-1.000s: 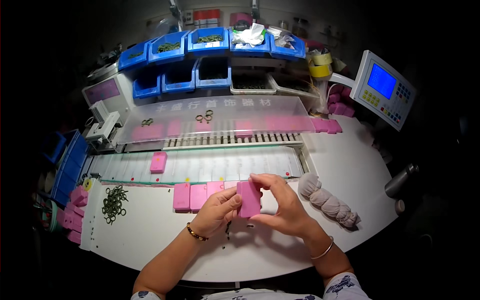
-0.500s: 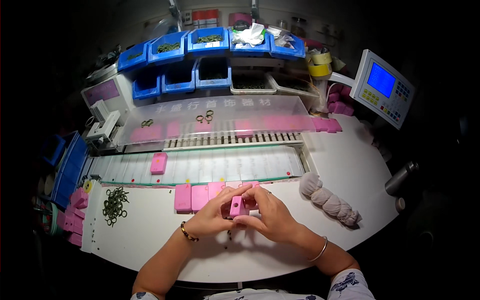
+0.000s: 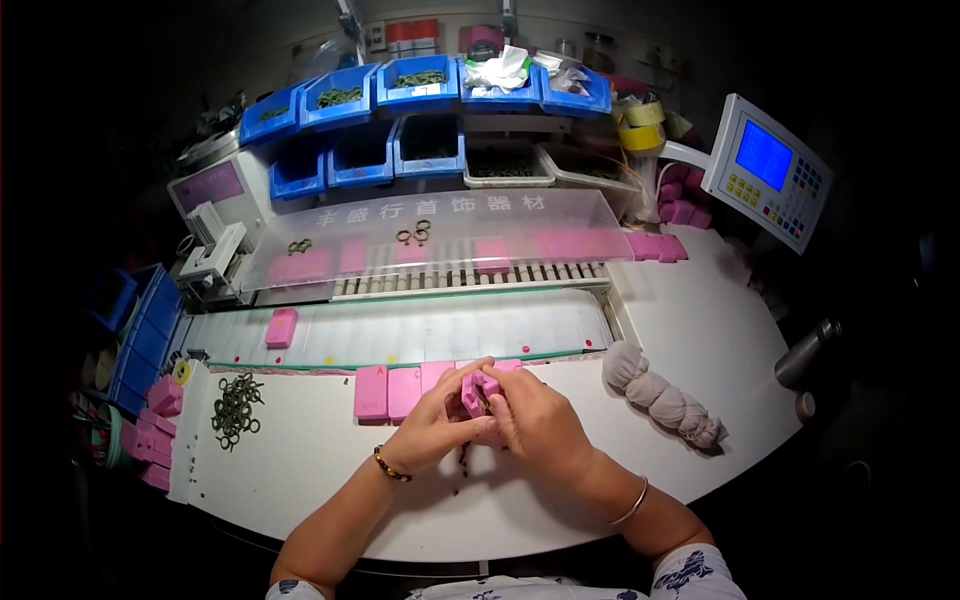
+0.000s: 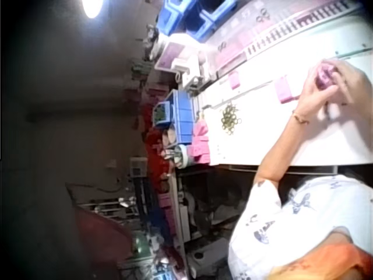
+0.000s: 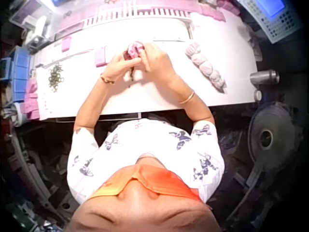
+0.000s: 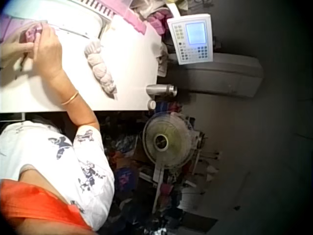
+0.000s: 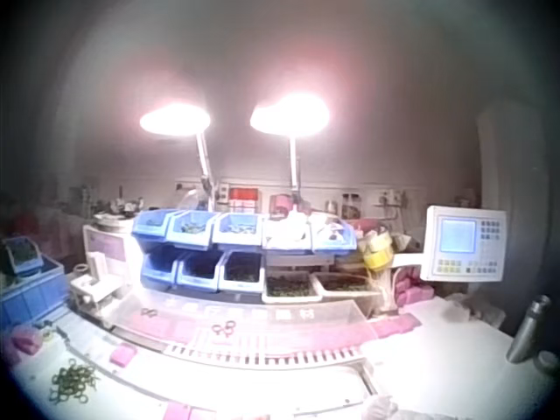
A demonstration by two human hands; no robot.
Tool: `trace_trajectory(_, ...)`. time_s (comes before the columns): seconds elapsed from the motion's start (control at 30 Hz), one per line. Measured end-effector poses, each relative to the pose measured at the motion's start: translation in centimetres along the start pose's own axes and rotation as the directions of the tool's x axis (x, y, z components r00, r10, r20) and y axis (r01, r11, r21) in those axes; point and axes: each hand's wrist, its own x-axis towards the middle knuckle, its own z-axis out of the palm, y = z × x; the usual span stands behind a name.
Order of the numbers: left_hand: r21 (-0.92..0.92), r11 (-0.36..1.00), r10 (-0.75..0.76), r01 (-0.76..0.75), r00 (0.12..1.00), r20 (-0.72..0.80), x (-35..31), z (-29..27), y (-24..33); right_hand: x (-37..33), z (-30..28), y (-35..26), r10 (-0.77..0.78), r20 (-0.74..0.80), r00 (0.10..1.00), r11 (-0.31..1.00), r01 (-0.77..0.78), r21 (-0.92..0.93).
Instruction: The person inserts metal rings into pink jewelry boxes. They take a box, place a metal ring into the slot of the internal foam padding by hand, and set the finished box aside on the desk.
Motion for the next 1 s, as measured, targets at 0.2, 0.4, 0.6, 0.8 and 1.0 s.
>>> trace_trajectory(0.2, -0.133, 0.990, 0.020, -0.038, 0.991, -0.136, 0.0, 1.3, 1.2, 0.7, -1.1, 1.4, 0.034, -0.148, 0.988, 0.999, -0.038, -0.026)
trace_trajectory(0.4, 0.246, 0.932, 0.323, -0.268, 0.920, -0.221, 0.2, 1.7, -0.5, 0.6, -1.2, 1.5, 0.275, -0.022, 0.961, 0.890, -0.246, 0.384)
trace_trajectory(0.6, 0.185, 0.954, 0.265, -0.235, 0.950, -0.163, -0.3, 3.6, 0.9, 0.3, -1.2, 1.9, 0.217, -0.044, 0.975, 0.859, -0.170, 0.483)
trace_trajectory(0.8, -0.537, 0.842, -0.063, 0.043, 0.998, -0.018, -0.7, 2.4, -0.1, -0.5, -0.6, 1.0, -0.031, 0.090, 0.995, 0.866, -0.019, 0.499)
trace_trajectory(1.0, -0.752, 0.642, -0.360, 0.149, 0.925, -0.124, -0.4, 2.3, 0.6, -0.2, -0.1, -0.6, -0.126, -0.025, 0.992, 0.936, 0.127, 0.328)
